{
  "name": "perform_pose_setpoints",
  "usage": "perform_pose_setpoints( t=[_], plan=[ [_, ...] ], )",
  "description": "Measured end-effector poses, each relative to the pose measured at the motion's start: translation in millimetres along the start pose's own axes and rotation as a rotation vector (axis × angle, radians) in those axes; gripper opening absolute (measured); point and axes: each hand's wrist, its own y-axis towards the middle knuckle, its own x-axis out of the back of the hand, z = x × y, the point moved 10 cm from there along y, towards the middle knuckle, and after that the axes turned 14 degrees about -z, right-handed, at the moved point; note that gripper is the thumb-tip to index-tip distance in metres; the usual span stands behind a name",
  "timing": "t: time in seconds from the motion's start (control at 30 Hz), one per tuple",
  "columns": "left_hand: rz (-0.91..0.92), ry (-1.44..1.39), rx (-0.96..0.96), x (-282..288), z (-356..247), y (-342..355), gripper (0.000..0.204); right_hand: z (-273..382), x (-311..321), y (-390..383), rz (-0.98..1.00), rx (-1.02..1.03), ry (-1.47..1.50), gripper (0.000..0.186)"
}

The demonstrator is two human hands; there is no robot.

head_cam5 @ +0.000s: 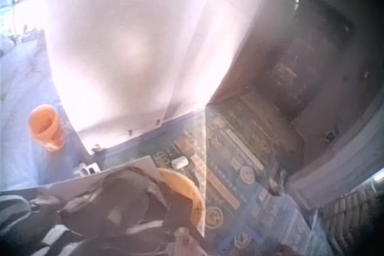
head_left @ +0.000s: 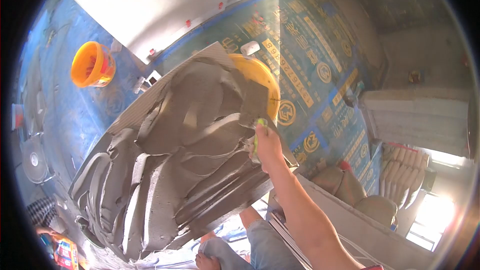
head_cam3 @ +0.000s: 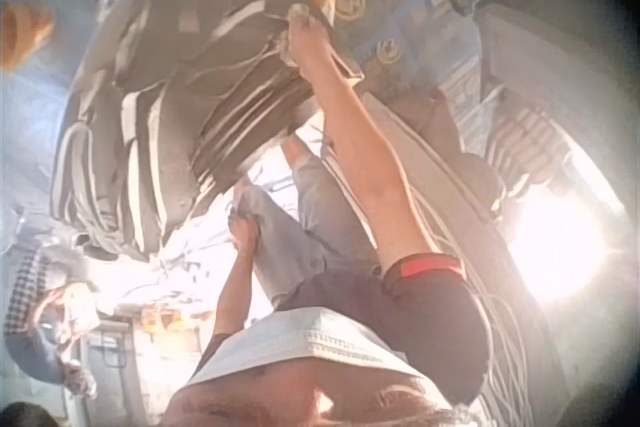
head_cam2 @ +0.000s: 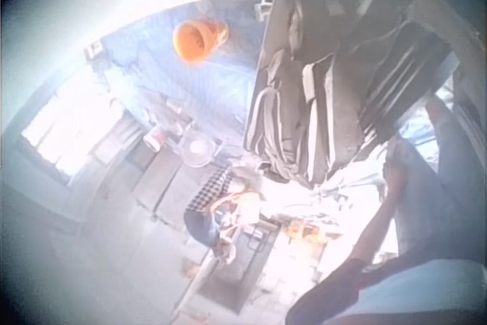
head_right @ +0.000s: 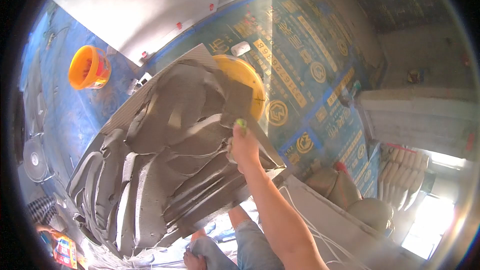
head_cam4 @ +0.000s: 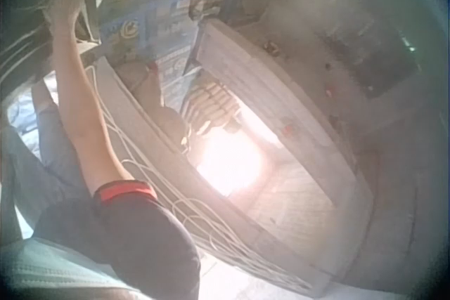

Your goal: The person applies mortar to a large tile using a trowel, spreading it evenly across the surface before lifting the tile and placing it onto a wall.

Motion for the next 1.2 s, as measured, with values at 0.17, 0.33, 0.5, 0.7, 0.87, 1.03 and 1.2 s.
perform_pose_setpoints(
  t=[0.17, 0.33, 0.5, 0.7, 0.87, 1.03, 1.2],
  plan=[
    [0.042, -0.04, 0.054, 20, -9, -1, 0.059, -25, 56, -17, -0.276, 0.187, -0.348, 0.029],
    [0.105, -0.039, 0.053, 24, -14, -1, 0.061, -87, 135, -62, -0.464, 0.173, -0.23, 0.038],
    [0.016, -0.02, -0.003, 9, 12, 4, 0.063, -152, 122, -97, -0.277, -0.423, 0.465, 0.032],
    [-0.067, 0.006, 0.035, -6, 22, 4, 0.062, -87, -38, -89, -0.183, -0.469, 0.755, 0.033],
    [-0.228, 0.123, -0.163, -39, 48, 9, 0.057, 6, -183, -85, 0.109, -0.411, 0.945, 0.03],
    [-0.223, 0.068, -0.146, -68, 38, 10, 0.055, 59, -227, -59, 0.311, -0.21, 0.825, 0.029],
    [-0.045, 0.178, -0.165, -66, 15, 1, 0.054, 72, -154, -24, 0.223, 0.472, -0.355, 0.042]
  ],
)
